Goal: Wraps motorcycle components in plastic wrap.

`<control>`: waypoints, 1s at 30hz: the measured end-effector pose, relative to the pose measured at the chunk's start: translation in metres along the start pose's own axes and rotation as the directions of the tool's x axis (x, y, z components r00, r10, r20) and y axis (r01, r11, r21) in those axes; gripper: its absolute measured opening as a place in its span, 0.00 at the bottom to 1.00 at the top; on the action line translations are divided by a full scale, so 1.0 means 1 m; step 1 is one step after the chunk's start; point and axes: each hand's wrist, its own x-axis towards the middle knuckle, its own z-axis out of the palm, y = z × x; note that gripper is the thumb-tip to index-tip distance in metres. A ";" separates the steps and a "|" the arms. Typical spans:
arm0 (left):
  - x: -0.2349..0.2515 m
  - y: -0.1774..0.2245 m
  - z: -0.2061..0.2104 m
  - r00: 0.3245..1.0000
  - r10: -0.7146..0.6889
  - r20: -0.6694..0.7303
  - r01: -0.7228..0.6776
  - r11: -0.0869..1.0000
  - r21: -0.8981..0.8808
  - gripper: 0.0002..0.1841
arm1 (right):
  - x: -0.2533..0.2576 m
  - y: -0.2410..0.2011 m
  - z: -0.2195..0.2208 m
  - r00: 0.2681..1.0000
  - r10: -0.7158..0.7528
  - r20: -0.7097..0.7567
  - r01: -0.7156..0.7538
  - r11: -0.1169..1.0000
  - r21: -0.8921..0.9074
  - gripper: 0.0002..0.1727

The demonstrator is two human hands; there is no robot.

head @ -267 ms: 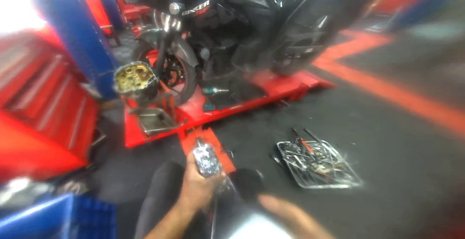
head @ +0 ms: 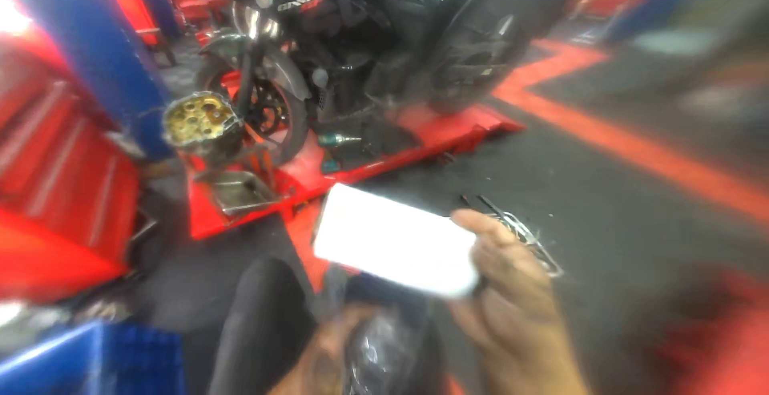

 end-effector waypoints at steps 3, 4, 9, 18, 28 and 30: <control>-0.017 0.022 0.014 0.995 -0.081 -0.060 0.077 0.994 -0.078 0.50 | 0.006 0.025 -0.029 0.985 0.076 -0.154 -0.095 0.988 -0.120 0.11; -0.020 0.031 0.015 0.990 -0.105 -0.090 0.102 0.994 -0.038 0.47 | 0.001 0.032 -0.039 0.977 0.106 -0.185 -0.135 0.979 -0.154 0.11; -0.029 0.062 0.021 0.825 -0.346 -0.447 0.300 0.938 -0.172 0.53 | -0.070 0.050 -0.067 0.929 0.318 -0.187 -0.364 0.873 -0.325 0.27; -0.001 0.087 -0.022 0.675 -0.553 -0.488 0.479 0.832 -0.280 0.30 | -0.102 0.058 -0.034 0.793 0.560 0.237 -0.078 0.481 -0.873 0.40; 0.031 0.029 -0.069 0.612 -0.375 -0.697 0.392 0.908 -0.144 0.21 | -0.074 0.045 -0.024 0.816 0.297 0.496 -0.328 0.944 -0.025 0.42; 0.020 0.039 -0.059 0.701 -0.396 -0.593 0.506 0.862 0.022 0.21 | -0.058 0.045 -0.027 0.899 0.162 0.406 -0.239 0.960 0.146 0.33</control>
